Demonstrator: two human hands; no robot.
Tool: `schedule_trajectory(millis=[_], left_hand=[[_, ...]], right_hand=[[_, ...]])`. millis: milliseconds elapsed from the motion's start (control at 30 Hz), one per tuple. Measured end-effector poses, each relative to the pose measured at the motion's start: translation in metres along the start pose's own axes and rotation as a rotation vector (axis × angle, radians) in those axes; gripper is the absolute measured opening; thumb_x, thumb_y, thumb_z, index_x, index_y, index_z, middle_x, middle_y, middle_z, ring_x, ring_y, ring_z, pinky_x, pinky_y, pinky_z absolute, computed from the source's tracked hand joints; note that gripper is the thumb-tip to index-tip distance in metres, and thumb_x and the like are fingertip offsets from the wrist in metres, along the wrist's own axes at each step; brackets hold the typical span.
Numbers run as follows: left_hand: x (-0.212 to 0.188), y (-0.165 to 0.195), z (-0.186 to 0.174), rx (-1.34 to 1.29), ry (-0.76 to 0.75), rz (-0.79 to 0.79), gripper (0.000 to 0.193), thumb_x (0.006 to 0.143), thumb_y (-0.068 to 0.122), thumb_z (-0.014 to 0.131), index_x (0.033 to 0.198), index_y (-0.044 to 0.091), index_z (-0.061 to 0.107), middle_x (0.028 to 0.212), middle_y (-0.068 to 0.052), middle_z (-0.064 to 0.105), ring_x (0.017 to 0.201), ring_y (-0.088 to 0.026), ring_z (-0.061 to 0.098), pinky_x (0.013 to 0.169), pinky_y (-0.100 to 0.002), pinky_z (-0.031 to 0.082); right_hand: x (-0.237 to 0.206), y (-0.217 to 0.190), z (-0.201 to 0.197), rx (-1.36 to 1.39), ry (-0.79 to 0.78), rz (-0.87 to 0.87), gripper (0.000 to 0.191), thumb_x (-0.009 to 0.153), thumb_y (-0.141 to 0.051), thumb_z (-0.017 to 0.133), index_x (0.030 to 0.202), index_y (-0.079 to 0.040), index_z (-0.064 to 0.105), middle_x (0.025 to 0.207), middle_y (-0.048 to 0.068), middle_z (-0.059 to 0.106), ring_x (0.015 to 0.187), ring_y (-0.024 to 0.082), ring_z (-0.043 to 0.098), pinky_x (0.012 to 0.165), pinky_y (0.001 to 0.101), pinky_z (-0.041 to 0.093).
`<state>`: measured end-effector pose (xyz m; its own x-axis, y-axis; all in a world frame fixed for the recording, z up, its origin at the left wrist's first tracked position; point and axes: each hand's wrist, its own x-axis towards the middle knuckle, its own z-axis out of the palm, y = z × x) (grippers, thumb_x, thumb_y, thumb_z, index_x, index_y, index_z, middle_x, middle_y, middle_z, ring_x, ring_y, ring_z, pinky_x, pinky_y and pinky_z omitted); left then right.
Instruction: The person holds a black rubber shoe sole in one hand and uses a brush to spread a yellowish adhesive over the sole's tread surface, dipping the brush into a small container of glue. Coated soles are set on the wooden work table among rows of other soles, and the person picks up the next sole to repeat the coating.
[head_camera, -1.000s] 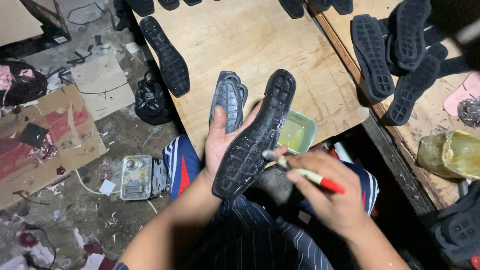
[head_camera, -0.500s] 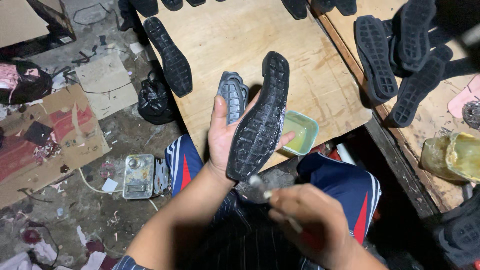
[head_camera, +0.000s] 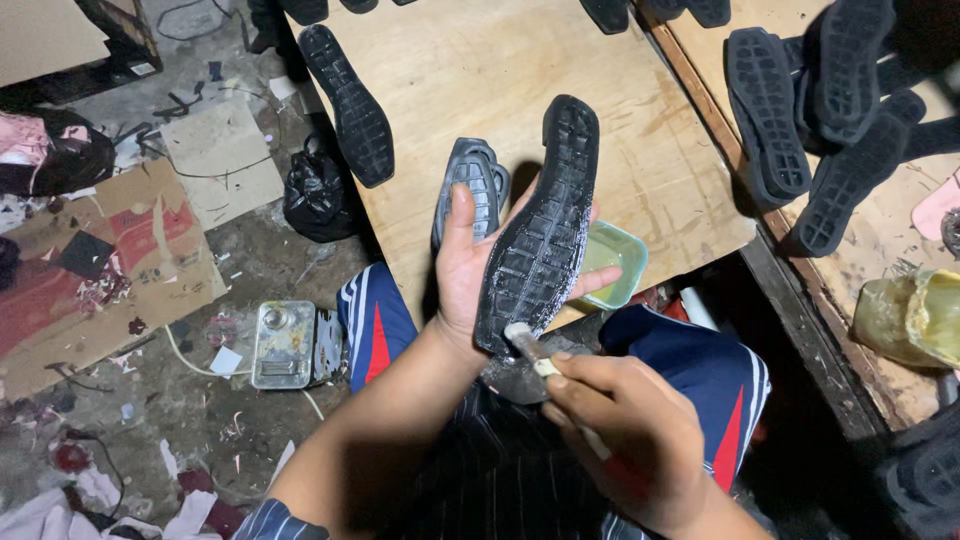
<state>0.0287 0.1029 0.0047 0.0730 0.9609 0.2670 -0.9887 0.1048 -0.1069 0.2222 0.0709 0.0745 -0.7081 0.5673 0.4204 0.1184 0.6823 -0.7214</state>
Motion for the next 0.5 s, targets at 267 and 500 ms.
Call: schedule_trajectory(millis=[267, 500], left_hand=[[-0.0029, -0.0049, -0.0058, 0.011, 0.051, -0.027, 0.091, 0.104, 0.076, 0.043, 0.169, 0.015, 0.029, 0.159, -0.011, 0.049, 0.148, -0.027, 0.046, 0.125, -0.075, 0.017], [-0.0078, -0.0044, -0.0062, -0.061, 0.004, -0.054, 0.091, 0.107, 0.077, 0.038, 0.171, 0.013, 0.025, 0.162, -0.012, 0.046, 0.15, -0.027, 0.045, 0.125, -0.074, 0.019]], right_hand=[[0.0008, 0.0034, 0.0017, -0.079, -0.001, -0.082, 0.033, 0.078, -0.001, 0.084, 0.108, -0.006, 0.071, 0.109, 0.012, 0.075, 0.091, 0.023, 0.074, 0.074, 0.0285, 0.057], [-0.0002, 0.0045, -0.0009, 0.327, -0.046, 0.048, 0.034, 0.081, 0.002, 0.083, 0.11, -0.002, 0.066, 0.108, 0.015, 0.075, 0.096, 0.026, 0.078, 0.081, 0.0326, 0.063]])
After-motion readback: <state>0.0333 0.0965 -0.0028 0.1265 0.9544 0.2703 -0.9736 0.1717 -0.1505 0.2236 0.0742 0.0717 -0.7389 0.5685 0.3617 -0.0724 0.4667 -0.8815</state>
